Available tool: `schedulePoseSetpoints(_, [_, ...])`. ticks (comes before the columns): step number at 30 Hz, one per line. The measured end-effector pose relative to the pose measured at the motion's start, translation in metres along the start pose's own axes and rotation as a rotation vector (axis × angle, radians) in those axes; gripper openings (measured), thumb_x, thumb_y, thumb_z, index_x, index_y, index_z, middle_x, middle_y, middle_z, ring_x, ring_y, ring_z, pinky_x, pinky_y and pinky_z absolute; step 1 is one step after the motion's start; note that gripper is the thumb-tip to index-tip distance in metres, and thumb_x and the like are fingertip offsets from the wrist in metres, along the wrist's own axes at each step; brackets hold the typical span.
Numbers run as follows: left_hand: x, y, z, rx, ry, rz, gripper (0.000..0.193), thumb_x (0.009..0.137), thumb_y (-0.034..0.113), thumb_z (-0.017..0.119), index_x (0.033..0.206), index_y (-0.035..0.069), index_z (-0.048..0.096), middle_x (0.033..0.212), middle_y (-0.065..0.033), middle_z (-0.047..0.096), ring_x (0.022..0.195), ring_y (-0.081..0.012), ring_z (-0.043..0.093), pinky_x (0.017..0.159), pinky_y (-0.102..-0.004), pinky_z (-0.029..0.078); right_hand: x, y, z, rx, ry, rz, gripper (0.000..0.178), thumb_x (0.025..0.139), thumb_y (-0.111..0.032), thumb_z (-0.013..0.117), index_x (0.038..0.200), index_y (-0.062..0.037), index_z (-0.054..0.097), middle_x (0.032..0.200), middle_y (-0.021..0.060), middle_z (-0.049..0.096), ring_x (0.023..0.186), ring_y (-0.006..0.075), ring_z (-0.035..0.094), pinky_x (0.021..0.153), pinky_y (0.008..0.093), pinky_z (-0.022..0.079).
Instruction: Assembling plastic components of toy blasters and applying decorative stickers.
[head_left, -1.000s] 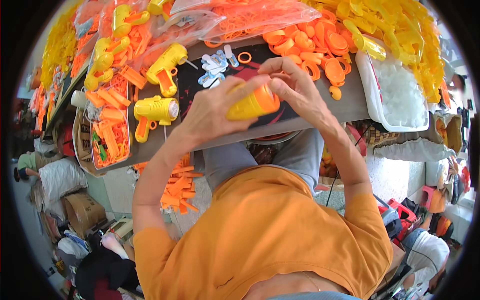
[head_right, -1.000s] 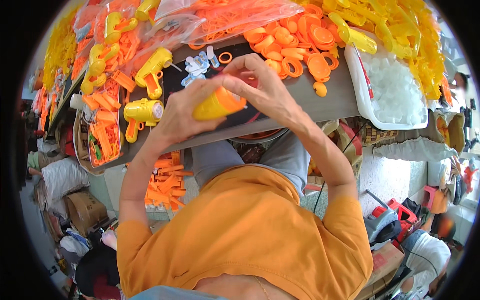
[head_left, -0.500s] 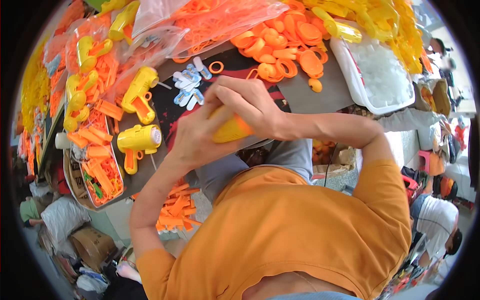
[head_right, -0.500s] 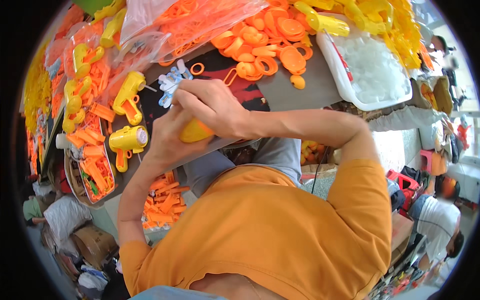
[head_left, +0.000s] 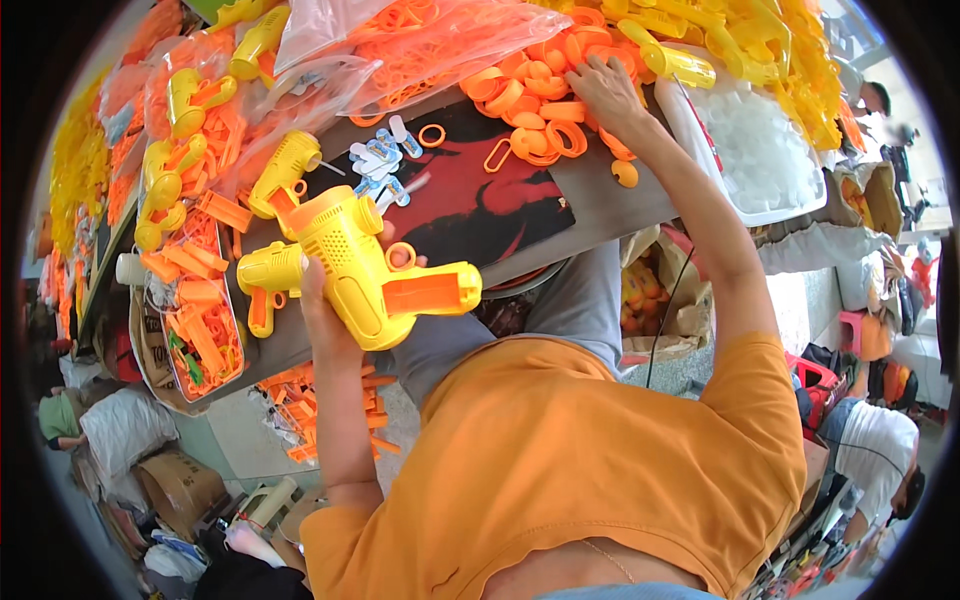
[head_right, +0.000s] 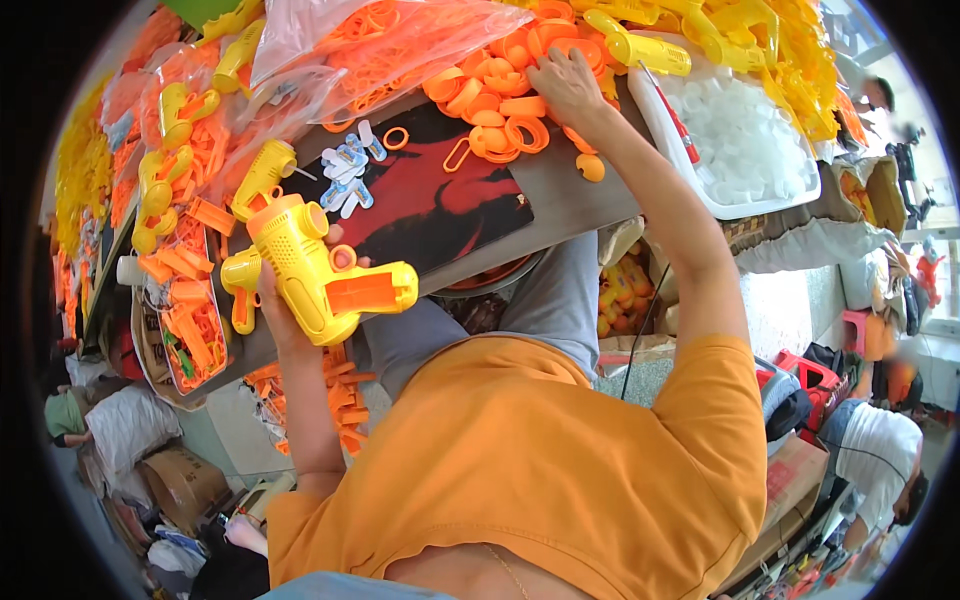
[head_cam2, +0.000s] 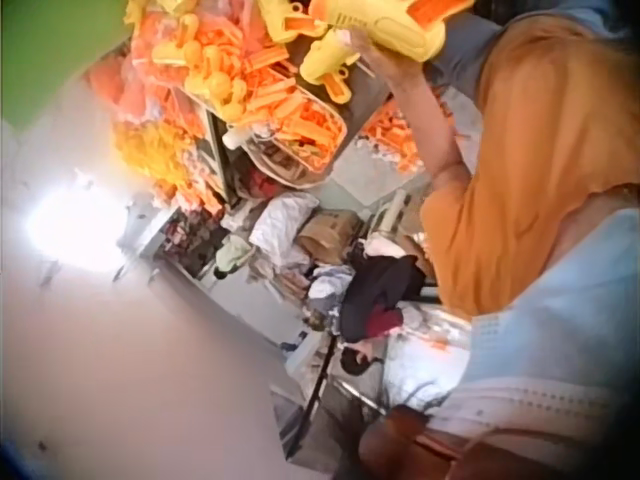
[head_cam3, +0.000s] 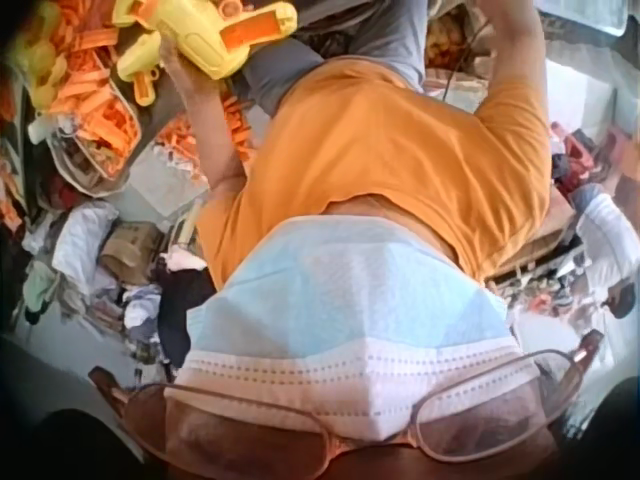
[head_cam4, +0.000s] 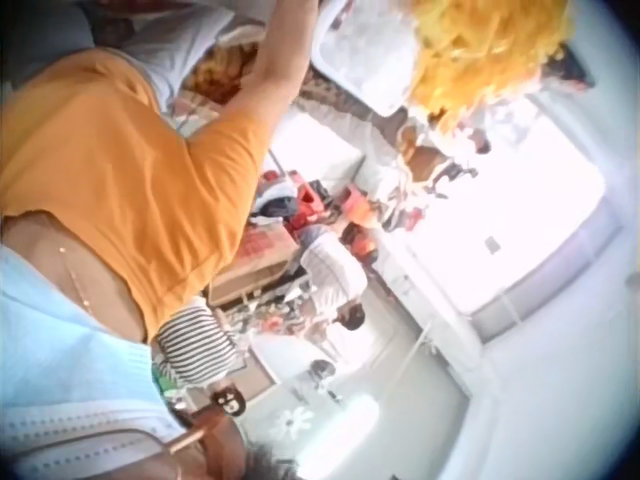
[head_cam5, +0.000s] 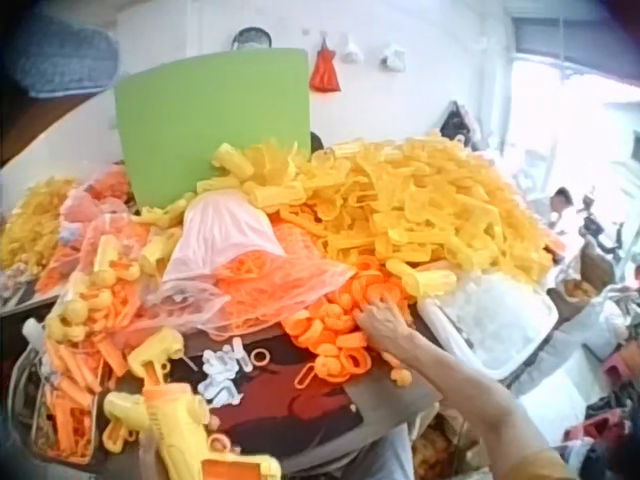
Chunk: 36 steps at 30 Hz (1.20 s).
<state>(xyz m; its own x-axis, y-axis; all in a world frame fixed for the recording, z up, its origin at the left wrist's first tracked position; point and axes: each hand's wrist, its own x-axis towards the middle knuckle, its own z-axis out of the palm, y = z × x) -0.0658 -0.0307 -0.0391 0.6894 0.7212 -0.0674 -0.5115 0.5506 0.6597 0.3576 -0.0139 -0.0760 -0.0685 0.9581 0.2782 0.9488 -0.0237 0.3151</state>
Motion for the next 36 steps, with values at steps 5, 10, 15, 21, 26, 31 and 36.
schedulePoseSetpoints(5, [0.001, 0.000, 0.012, -0.169, -0.058, -0.017, 0.064, 0.092, 0.049, 0.051, 0.133, 0.001, 0.041, 0.111, -0.0140, 0.057, 0.100, -0.0312, 0.058, 0.099, -0.0496, 0.041, -0.001, 0.018, -0.007, 0.145, -0.037, 0.021, 0.011, 0.079, -0.009, 0.060, 0.090, -0.0071, 0.064, 0.094, 0.0086, 0.061, 0.106, 0.0275, 0.054, 0.081, 0.0399, 0.047])
schedulePoseSetpoints(10, [0.028, -0.008, 0.015, -0.226, -0.198, 0.002, 0.067, 0.091, 0.049, 0.053, 0.134, 0.000, 0.039, 0.118, -0.0154, 0.055, 0.115, -0.0337, 0.052, 0.102, -0.0524, 0.040, -0.010, 0.031, -0.021, 0.586, 0.148, 0.215, 0.013, 0.082, -0.009, 0.061, 0.093, -0.0026, 0.058, 0.083, 0.0064, 0.063, 0.075, 0.0261, 0.060, 0.069, 0.0324, 0.048])
schedulePoseSetpoints(15, [0.055, -0.015, 0.043, 0.138, 0.055, 0.049, 0.066, 0.088, 0.049, 0.059, 0.130, 0.001, 0.044, 0.116, -0.0184, 0.058, 0.104, -0.0285, 0.061, 0.091, -0.0440, 0.051, -0.017, -0.022, -0.073, 1.879, 0.153, 0.476, 0.019, 0.091, -0.010, 0.058, 0.108, -0.0016, 0.060, 0.085, 0.0041, 0.064, 0.073, 0.0101, 0.062, 0.065, 0.0237, 0.050])
schedulePoseSetpoints(21, [0.078, -0.039, 0.052, 0.242, 0.136, 0.325, 0.050, 0.097, 0.038, 0.054, 0.133, 0.012, 0.033, 0.117, -0.0060, 0.049, 0.106, -0.0153, 0.053, 0.091, -0.0333, 0.046, -0.048, -0.142, -0.132, 2.505, 0.120, 0.497, 0.015, 0.093, -0.011, 0.058, 0.105, -0.0014, 0.058, 0.092, 0.0054, 0.063, 0.063, 0.0106, 0.057, 0.058, 0.0234, 0.047])
schedulePoseSetpoints(26, [0.078, -0.049, 0.050, 0.467, 0.258, 0.590, 0.044, 0.099, 0.031, 0.052, 0.131, 0.009, 0.031, 0.117, -0.0052, 0.047, 0.105, -0.0122, 0.046, 0.093, -0.0295, 0.039, -0.052, -0.186, -0.149, 2.608, 0.193, 0.698, 0.009, 0.090, -0.002, 0.061, 0.098, -0.0015, 0.057, 0.090, 0.0098, 0.065, 0.076, 0.0183, 0.069, 0.068, 0.0260, 0.058])
schedulePoseSetpoints(31, [0.077, -0.055, 0.042, 0.489, 0.304, 0.674, 0.045, 0.099, 0.029, 0.051, 0.131, 0.008, 0.028, 0.118, -0.0069, 0.046, 0.107, -0.0134, 0.046, 0.094, -0.0300, 0.038, -0.050, -0.207, -0.136, 2.616, 0.239, 0.727, 0.009, 0.089, -0.001, 0.062, 0.096, -0.0013, 0.056, 0.089, 0.0099, 0.066, 0.081, 0.0208, 0.070, 0.072, 0.0283, 0.060])
schedulePoseSetpoints(36, [0.061, -0.049, 0.044, 0.567, 0.227, 0.548, 0.068, 0.081, 0.008, 0.074, 0.130, 0.008, 0.027, 0.117, -0.0072, 0.046, 0.101, -0.0148, 0.053, 0.086, -0.0312, 0.047, -0.054, -0.215, -0.131, 2.437, 0.285, 0.706, 0.008, 0.089, -0.004, 0.063, 0.094, -0.0029, 0.056, 0.084, 0.0084, 0.065, 0.070, 0.0152, 0.065, 0.057, 0.0249, 0.053])
